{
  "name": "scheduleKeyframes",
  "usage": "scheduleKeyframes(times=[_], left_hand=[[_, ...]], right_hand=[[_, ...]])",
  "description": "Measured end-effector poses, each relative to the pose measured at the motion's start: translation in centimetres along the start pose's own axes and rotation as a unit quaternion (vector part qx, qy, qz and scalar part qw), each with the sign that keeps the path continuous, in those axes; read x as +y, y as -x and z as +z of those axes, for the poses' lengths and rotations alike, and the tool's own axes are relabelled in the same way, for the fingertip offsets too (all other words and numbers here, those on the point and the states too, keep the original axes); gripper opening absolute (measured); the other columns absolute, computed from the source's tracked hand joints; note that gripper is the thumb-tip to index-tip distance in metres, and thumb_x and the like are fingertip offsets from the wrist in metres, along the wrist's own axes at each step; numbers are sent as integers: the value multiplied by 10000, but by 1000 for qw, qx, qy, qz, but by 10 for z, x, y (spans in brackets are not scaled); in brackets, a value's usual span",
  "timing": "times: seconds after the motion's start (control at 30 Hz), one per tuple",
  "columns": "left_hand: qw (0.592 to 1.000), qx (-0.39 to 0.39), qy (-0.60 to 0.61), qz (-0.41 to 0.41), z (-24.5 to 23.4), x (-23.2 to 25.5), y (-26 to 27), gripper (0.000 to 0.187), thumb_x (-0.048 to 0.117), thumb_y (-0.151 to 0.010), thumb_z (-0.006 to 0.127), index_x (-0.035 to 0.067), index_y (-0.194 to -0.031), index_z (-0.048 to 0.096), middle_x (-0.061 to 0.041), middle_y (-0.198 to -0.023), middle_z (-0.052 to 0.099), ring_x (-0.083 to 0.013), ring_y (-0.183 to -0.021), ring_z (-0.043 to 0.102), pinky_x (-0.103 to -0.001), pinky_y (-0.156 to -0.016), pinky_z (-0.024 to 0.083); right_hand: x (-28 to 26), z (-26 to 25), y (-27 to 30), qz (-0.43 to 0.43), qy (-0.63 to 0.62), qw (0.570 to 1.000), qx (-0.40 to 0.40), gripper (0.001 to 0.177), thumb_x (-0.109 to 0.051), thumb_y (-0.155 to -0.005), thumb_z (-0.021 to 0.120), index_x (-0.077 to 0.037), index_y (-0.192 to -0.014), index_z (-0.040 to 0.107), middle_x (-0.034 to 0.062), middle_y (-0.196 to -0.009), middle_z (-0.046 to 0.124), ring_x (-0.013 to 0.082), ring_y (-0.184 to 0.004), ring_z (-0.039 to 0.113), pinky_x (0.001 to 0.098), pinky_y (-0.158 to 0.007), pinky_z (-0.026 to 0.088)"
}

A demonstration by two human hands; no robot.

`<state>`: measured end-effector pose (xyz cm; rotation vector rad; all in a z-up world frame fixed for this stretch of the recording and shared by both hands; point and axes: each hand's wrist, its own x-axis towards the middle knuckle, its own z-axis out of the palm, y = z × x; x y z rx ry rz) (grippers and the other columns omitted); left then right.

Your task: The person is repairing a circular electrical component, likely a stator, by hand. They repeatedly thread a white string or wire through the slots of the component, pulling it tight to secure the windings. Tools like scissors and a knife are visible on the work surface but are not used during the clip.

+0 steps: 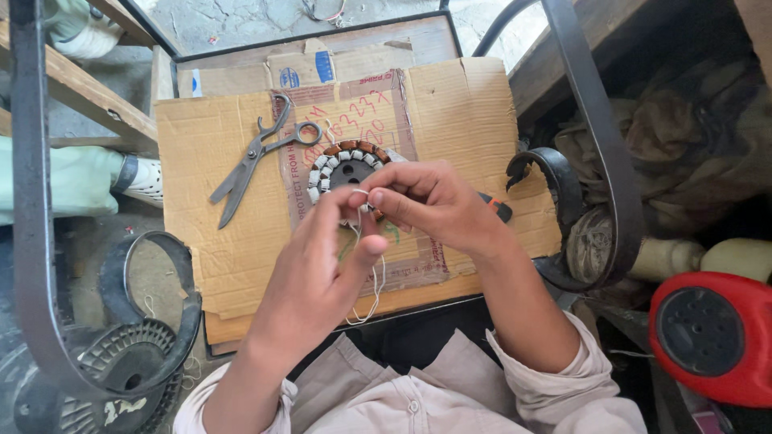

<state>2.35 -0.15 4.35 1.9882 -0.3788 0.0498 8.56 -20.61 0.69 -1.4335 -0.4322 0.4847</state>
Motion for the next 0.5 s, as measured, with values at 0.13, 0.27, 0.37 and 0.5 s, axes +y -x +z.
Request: scheduleKeyframes(times=[0.13, 0.27, 0.37, 0.5], left_hand=[[987, -46, 4, -152, 3, -20, 1, 333, 360, -1025, 548, 41, -985, 634, -54, -766, 666, -189, -772, 607, -334, -702, 498], [987, 65, 139, -36, -13, -44, 14, 338, 333, -1108, 480, 29, -982, 560, 21, -843, 579, -64, -820, 539, -240, -737, 451], [967, 116, 156, -167, -32, -56, 25, 349, 310, -1135, 472, 42, -955, 605, 68, -708, 395, -38, -638, 329, -231, -563, 260], [949, 171, 219, -149, -45, -59, 36, 337, 324, -1137, 480, 39, -982, 575, 80, -682, 355, -18, -611, 282, -222, -549, 232]], right_hand=[[11, -6, 4, 17, 12, 1000, 12, 214, -169, -1046, 637, -8, -1141, 739, -20, -904, 720, 3, -696, 515, 190, -587, 399], [22, -12, 11, 20, 49, 999, -10, 188, -158, -1047, 669, -20, -1144, 753, -31, -834, 655, 8, -712, 520, 197, -595, 393], [25, -10, 16, 9, 178, 984, 21, 163, -147, -976, 730, -25, -1080, 760, -12, -828, 684, 18, -694, 519, 207, -586, 403], [27, -9, 21, -31, 240, 970, 38, 142, -111, -907, 764, -35, -1027, 766, 12, -904, 754, 71, -774, 653, 236, -678, 523]])
